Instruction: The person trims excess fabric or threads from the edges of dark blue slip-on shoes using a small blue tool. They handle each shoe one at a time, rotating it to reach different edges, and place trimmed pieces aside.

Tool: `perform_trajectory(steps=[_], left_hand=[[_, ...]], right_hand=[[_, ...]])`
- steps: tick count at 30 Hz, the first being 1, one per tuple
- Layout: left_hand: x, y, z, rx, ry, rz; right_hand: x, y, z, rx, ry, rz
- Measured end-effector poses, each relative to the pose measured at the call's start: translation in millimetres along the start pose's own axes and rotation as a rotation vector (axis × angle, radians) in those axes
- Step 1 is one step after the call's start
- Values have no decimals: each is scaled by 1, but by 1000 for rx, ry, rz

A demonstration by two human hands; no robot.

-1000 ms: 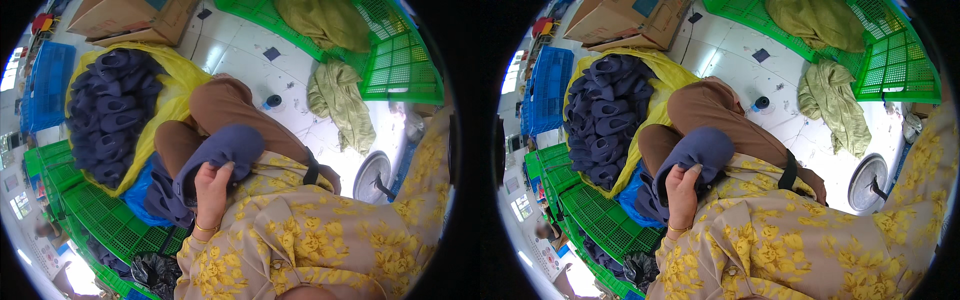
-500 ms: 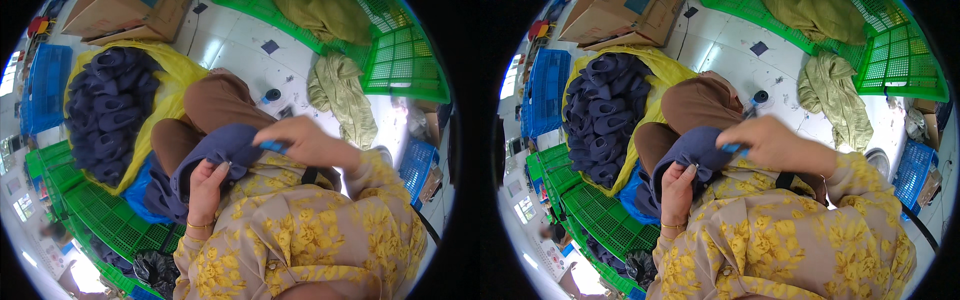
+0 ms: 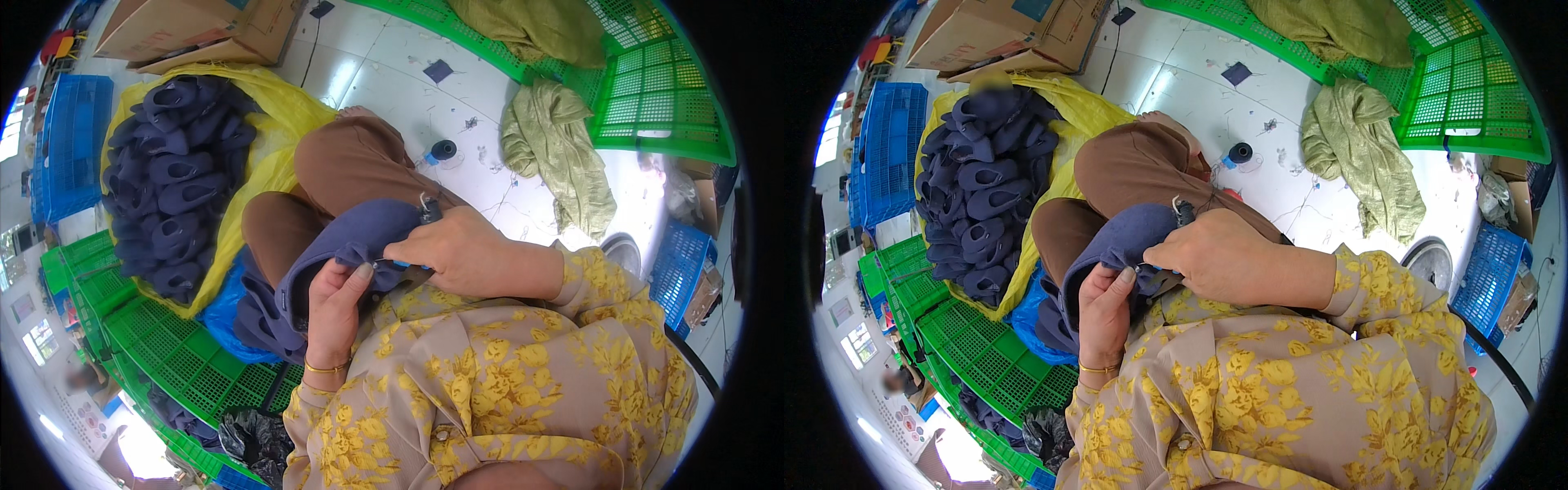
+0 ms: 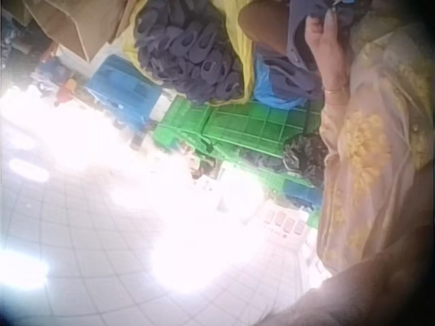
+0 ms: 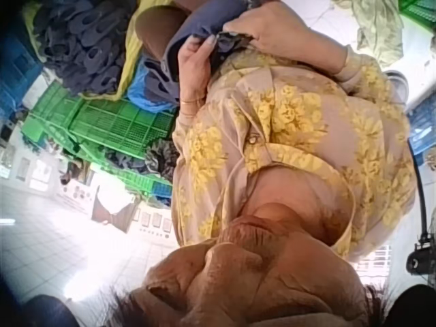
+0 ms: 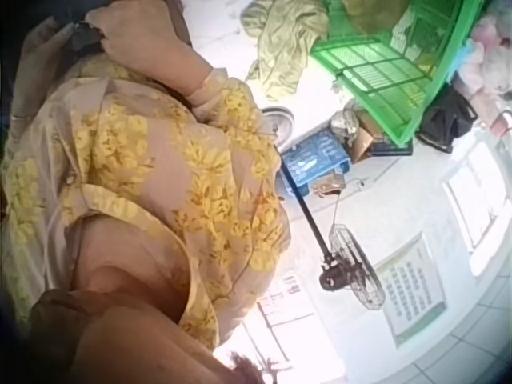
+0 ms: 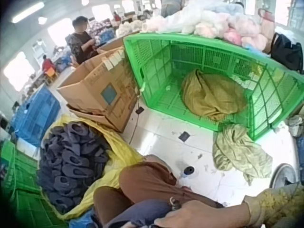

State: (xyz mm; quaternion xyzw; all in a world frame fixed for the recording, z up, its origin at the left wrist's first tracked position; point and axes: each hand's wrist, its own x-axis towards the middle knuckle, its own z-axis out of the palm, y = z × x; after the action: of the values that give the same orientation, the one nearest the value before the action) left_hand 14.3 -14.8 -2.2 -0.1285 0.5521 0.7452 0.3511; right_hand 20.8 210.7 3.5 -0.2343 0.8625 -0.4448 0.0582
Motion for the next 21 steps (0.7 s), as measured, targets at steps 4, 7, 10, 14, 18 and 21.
perform_trajectory(steps=[4, 7, 10, 14, 18, 21], left_hand=[[0, 2, 3, -11, -6, -7], [-1, 2, 6, 34, 29, -23], [-1, 1, 9, 51, 67, -6], [0, -4, 7, 28, 97, 14], [1, -6, 10, -2, 126, 57], [1, -8, 8, 10, 140, 72]], right_hand=[[3, -3, -2, -62, -29, -12], [5, -9, -5, -146, -110, 2], [5, -11, 1, -161, -129, 20], [-3, -7, 15, -79, -13, 27], [-9, -8, 21, -56, 66, 40], [-8, -9, 21, -78, 55, 43]])
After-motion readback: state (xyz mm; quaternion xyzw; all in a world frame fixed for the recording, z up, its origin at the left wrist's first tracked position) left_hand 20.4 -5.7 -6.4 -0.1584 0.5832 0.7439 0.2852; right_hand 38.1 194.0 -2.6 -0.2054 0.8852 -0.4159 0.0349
